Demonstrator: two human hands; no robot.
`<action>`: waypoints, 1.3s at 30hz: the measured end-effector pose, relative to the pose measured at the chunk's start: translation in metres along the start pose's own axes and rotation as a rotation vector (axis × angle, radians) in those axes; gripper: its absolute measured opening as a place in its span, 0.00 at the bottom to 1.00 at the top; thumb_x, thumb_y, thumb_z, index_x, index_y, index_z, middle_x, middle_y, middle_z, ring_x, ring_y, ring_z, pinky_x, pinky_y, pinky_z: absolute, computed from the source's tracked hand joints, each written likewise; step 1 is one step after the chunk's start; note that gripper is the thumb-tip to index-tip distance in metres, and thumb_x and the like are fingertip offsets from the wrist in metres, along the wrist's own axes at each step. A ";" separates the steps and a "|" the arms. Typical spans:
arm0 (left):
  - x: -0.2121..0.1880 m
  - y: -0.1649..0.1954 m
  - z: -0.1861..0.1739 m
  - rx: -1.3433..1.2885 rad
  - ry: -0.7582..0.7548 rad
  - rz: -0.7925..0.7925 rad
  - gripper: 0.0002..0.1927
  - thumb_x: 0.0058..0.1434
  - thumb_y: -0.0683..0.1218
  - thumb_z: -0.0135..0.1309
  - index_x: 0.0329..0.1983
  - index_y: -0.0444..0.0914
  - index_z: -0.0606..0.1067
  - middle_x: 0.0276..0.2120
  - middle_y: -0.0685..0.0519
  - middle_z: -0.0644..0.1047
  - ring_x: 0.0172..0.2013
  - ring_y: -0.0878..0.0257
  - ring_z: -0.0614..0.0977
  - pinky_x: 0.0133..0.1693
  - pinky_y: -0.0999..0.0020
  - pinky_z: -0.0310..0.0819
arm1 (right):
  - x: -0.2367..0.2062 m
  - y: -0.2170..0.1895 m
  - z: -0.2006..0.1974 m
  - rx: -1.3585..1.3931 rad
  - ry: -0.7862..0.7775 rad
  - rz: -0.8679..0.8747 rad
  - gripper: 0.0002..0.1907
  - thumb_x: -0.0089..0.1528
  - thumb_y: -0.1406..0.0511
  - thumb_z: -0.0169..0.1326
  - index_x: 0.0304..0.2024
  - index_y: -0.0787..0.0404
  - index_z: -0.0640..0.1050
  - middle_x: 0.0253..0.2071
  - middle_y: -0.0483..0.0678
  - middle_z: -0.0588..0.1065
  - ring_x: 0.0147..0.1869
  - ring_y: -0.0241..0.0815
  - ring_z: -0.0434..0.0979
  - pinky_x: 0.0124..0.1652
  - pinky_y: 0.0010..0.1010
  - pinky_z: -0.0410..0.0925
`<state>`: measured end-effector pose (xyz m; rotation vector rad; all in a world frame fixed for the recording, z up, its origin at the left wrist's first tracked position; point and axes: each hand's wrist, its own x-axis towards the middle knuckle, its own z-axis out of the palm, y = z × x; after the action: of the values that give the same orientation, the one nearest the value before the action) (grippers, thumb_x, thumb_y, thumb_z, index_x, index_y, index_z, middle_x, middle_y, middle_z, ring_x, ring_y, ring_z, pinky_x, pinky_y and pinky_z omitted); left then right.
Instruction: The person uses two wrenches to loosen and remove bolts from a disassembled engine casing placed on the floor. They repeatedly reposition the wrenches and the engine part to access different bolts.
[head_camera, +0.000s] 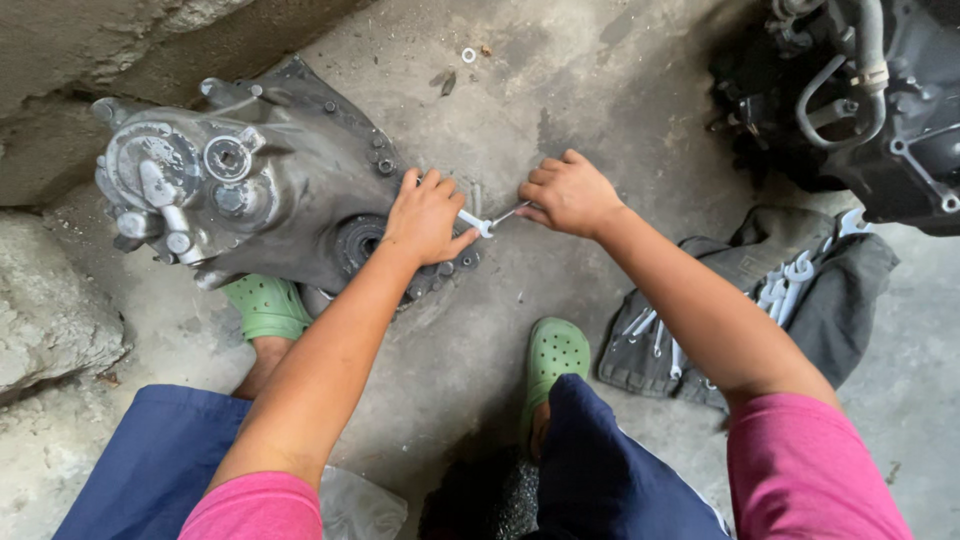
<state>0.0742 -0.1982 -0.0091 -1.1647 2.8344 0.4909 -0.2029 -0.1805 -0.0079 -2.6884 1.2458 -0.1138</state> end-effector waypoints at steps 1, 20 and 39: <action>-0.001 -0.001 0.000 0.002 0.022 0.018 0.27 0.57 0.64 0.58 0.41 0.36 0.81 0.44 0.46 0.77 0.54 0.50 0.72 0.59 0.47 0.57 | 0.004 0.000 0.002 -0.010 -0.007 -0.033 0.16 0.62 0.48 0.56 0.33 0.51 0.78 0.32 0.41 0.76 0.43 0.43 0.76 0.43 0.38 0.65; -0.003 -0.002 -0.003 -0.116 0.112 -0.022 0.20 0.64 0.60 0.53 0.44 0.41 0.79 0.45 0.46 0.75 0.52 0.48 0.71 0.54 0.50 0.61 | -0.058 -0.039 -0.020 0.132 0.123 0.275 0.08 0.63 0.58 0.56 0.40 0.54 0.77 0.34 0.46 0.75 0.41 0.49 0.78 0.37 0.45 0.68; -0.001 -0.002 -0.005 -0.130 0.102 -0.024 0.20 0.62 0.59 0.54 0.43 0.39 0.79 0.45 0.45 0.75 0.53 0.48 0.71 0.56 0.50 0.60 | -0.008 0.001 -0.016 -0.018 0.058 0.018 0.08 0.64 0.58 0.56 0.43 0.51 0.76 0.40 0.45 0.72 0.53 0.48 0.71 0.62 0.43 0.62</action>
<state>0.0767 -0.2008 -0.0048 -1.2790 2.9086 0.6406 -0.2105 -0.1771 0.0081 -2.7069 1.2932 -0.1805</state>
